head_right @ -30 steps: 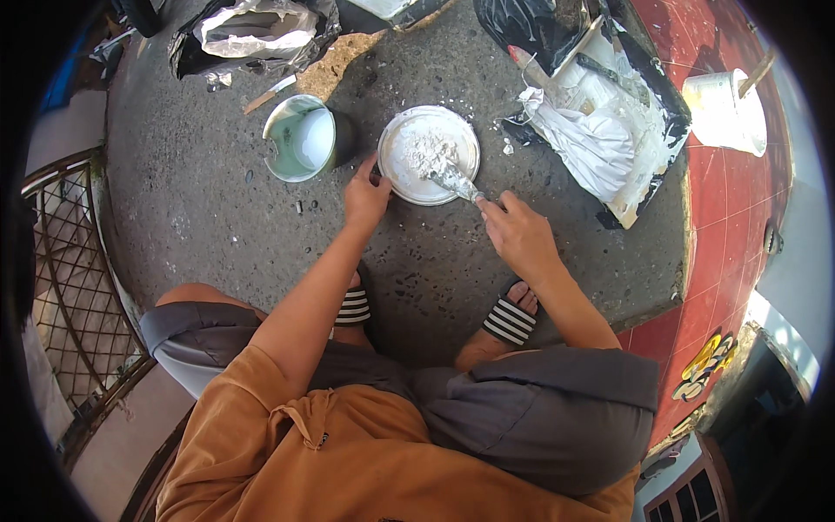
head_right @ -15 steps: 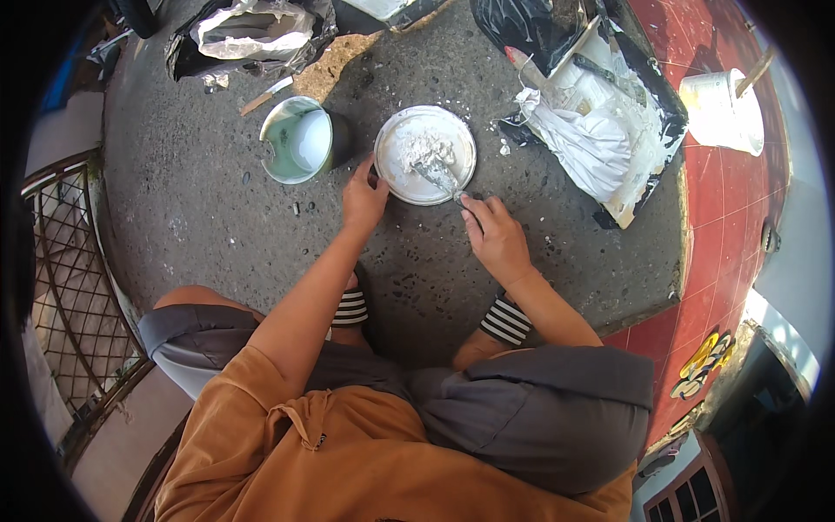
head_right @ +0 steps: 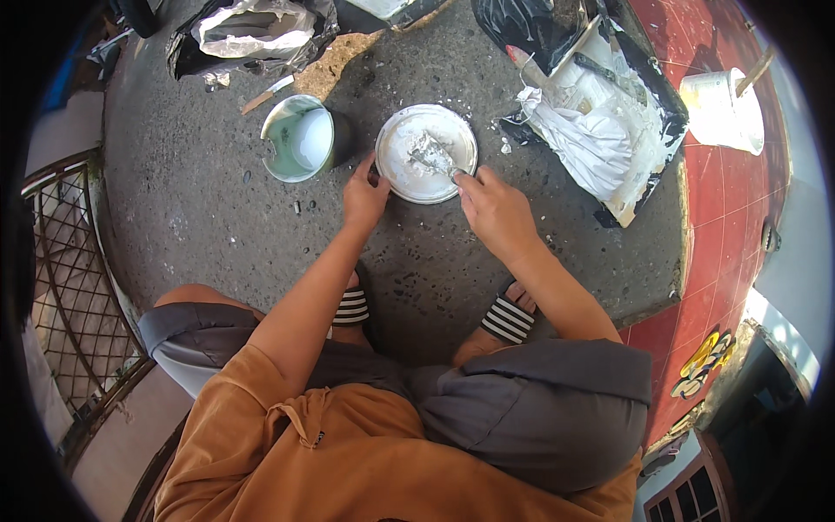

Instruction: The person mixes white material on a round plate using a spatula. The person then adds a liquid from a bowl to the mixture and continues stirring on the plate.

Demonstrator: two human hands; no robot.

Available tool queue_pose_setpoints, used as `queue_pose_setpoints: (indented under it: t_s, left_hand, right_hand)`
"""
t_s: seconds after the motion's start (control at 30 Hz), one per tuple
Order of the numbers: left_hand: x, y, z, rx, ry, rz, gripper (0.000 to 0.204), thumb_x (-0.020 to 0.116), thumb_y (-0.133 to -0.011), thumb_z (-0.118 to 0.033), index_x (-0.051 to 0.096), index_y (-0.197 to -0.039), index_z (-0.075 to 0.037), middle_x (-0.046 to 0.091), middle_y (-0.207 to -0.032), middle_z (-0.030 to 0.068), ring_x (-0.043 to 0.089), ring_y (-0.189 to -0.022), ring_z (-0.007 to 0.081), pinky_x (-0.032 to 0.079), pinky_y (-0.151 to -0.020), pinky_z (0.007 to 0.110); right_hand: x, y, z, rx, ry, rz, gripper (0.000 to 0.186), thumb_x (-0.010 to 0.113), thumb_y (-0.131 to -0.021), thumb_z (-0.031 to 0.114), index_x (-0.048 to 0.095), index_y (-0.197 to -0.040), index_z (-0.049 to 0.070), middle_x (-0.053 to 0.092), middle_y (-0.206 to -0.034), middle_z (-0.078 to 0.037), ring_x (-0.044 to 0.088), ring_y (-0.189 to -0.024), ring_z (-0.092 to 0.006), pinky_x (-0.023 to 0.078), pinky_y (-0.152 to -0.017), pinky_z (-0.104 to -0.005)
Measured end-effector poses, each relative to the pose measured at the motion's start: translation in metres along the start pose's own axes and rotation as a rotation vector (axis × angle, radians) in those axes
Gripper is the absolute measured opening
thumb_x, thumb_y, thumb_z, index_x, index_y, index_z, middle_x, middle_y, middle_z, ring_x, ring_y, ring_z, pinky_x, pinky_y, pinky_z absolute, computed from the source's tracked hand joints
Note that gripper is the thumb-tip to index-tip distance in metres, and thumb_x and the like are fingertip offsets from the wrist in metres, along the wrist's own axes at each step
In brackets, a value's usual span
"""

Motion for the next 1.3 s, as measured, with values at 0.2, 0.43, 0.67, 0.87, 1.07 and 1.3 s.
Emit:
queue_pose_setpoints:
  t_s: [0.2,0.43,0.67,0.87,1.07,1.3]
  left_hand:
    - [-0.002,-0.001,0.005,-0.002,-0.040,-0.025,0.057,0.065,-0.082,-0.011,0.059,-0.139,-0.007,0.069,-0.088,0.0174,0.067,-0.085,0.0327,0.054,-0.084,0.044]
    - [-0.003,-0.001,0.002,-0.029,0.036,0.000,0.057,0.065,-0.082,-0.010,0.059,-0.139,-0.010,0.069,-0.090,0.0187,0.068,-0.084,0.0342,0.054,-0.084,0.045]
    - [-0.002,-0.002,0.007,0.013,-0.024,-0.035,0.057,0.065,-0.082,-0.011,0.059,-0.139,-0.009,0.069,-0.090,0.0190,0.068,-0.084,0.0336,0.054,-0.084,0.045]
    - [-0.002,-0.003,0.008,-0.001,0.017,-0.009,0.056,0.065,-0.082,-0.011,0.059,-0.138,-0.008,0.069,-0.087,0.0175,0.068,-0.082,0.0325,0.054,-0.083,0.044]
    - [-0.002,-0.002,0.008,0.026,-0.022,-0.035,0.056,0.065,-0.083,-0.012,0.059,-0.138,-0.007,0.070,-0.086,0.0159,0.068,-0.080,0.0311,0.054,-0.082,0.043]
    - [-0.003,-0.001,0.000,-0.015,-0.040,-0.011,0.056,0.066,-0.084,-0.012,0.059,-0.139,-0.007,0.070,-0.086,0.0152,0.068,-0.080,0.0303,0.055,-0.081,0.043]
  right_hand:
    - [-0.013,0.006,0.006,-0.067,0.042,0.091,0.023,0.066,-0.091,0.013,0.069,-0.113,0.008,0.056,-0.089,-0.011,0.064,-0.071,-0.0316,0.053,-0.062,-0.0424]
    - [-0.009,0.004,0.003,-0.048,0.053,0.078,0.025,0.067,-0.090,0.012,0.069,-0.114,0.009,0.056,-0.088,-0.012,0.065,-0.072,-0.0327,0.053,-0.063,-0.0427]
    - [-0.019,-0.007,0.005,-0.040,0.010,0.074,0.025,0.067,-0.090,0.013,0.069,-0.114,0.008,0.058,-0.089,-0.013,0.065,-0.071,-0.0346,0.053,-0.064,-0.0441]
    - [-0.004,-0.011,0.007,-0.070,0.033,0.099,0.022,0.067,-0.090,0.013,0.070,-0.111,0.007,0.059,-0.091,-0.014,0.065,-0.071,-0.0358,0.053,-0.064,-0.0455]
    - [-0.017,-0.013,0.010,-0.064,0.041,0.116,0.023,0.065,-0.091,0.013,0.069,-0.112,0.006,0.060,-0.091,-0.014,0.066,-0.072,-0.0357,0.054,-0.065,-0.0453]
    - [-0.016,-0.005,0.003,-0.051,0.054,0.144,0.021,0.065,-0.091,0.013,0.070,-0.111,0.007,0.059,-0.091,-0.014,0.066,-0.072,-0.0342,0.054,-0.063,-0.0446]
Point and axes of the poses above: each hand's wrist, its own y-axis away from the middle knuckle, its own x-axis out of the palm, z = x × y, the point moved 3 cm from there along -y, towards the middle knuckle
